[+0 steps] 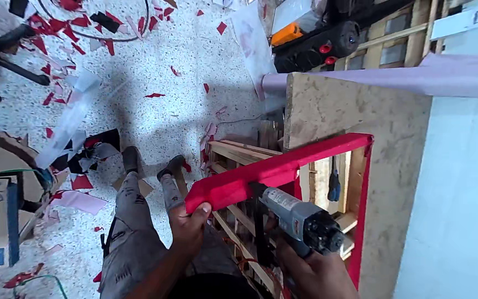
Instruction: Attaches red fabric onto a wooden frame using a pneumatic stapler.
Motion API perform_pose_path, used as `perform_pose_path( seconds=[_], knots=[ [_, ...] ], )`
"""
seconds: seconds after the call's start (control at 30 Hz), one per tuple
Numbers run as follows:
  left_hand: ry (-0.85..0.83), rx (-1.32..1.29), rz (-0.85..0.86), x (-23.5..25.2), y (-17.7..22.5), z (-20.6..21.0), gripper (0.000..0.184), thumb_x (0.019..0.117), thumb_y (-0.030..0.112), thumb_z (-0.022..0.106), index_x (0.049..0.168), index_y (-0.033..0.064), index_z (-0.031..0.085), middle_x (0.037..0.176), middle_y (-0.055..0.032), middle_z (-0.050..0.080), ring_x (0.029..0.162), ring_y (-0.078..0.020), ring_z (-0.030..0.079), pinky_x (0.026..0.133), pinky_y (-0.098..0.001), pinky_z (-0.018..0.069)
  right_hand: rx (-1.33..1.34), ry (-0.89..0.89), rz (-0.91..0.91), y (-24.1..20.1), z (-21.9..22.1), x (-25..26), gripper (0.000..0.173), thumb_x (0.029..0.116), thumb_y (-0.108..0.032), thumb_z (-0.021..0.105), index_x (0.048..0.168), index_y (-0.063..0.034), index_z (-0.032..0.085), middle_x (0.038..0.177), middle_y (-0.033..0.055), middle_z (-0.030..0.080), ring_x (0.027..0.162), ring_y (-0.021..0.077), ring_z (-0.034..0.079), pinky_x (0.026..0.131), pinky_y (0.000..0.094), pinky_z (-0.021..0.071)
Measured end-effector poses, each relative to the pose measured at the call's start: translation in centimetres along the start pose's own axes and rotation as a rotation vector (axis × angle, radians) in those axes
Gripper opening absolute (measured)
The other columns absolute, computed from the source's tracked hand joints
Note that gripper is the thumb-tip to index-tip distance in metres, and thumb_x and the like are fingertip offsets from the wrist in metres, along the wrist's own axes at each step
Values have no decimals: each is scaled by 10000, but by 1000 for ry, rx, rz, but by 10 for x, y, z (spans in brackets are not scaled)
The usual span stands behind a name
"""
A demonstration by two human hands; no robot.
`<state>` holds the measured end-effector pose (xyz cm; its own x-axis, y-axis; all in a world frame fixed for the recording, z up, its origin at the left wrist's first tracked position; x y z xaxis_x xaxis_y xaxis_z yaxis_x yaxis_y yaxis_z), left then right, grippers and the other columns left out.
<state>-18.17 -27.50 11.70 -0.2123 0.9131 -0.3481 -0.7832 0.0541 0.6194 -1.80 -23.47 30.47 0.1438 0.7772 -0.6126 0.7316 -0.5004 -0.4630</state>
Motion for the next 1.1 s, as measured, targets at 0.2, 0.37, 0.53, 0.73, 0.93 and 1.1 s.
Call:
perform_pose_path(
  seconds=[0.2,0.37,0.53,0.73,0.93,1.1],
  knots=[
    [-45,34,-19,1,5,-5,104,961,207,693,905,141,749,783,40,707,710,-46,654,700,-279,578,-10,-43,13,-19,15,-14,302,877,-81,642,1173,-115,691,816,14,719,589,165,665,526,405,589],
    [-59,34,-46,2,5,-8,102,951,185,694,874,129,733,756,44,690,686,-43,640,682,-271,569,-20,-51,7,-27,29,-23,268,861,-99,652,1121,-127,715,761,-1,703,570,155,653,522,399,580],
    [-86,36,-38,3,5,-10,126,949,185,693,842,125,724,743,40,679,672,-36,620,661,-261,543,-66,-66,-22,-33,44,-30,223,875,-119,644,1087,-142,708,779,-8,700,580,142,651,533,390,584],
    [-233,0,-121,6,9,-17,217,1000,215,629,815,133,707,697,54,636,641,-38,585,642,-256,513,-63,-60,-5,-37,43,-39,239,862,-133,657,1095,-144,705,794,-12,703,595,141,653,544,402,582],
    [-336,786,-138,35,66,-50,620,781,604,809,1045,62,659,954,-35,683,911,-141,663,837,-371,576,137,149,118,3,-34,-93,233,915,-116,607,1068,60,619,716,67,667,589,180,656,576,413,585],
    [-892,1467,-341,87,81,30,682,784,611,805,1137,43,671,1083,-141,695,1024,-276,678,946,-512,550,189,354,247,96,-75,-139,335,915,-167,611,1165,56,611,781,97,673,630,194,659,617,441,585]
  ],
)
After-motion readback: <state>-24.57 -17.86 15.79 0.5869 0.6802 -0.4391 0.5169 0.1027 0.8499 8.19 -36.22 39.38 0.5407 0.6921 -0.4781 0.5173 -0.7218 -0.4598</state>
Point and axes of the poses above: each hand's wrist, its own x-axis towards the middle knuckle, its own z-axis out of the palm, y = z × x, the point moved 2 cm from there along x, towards the middle knuckle
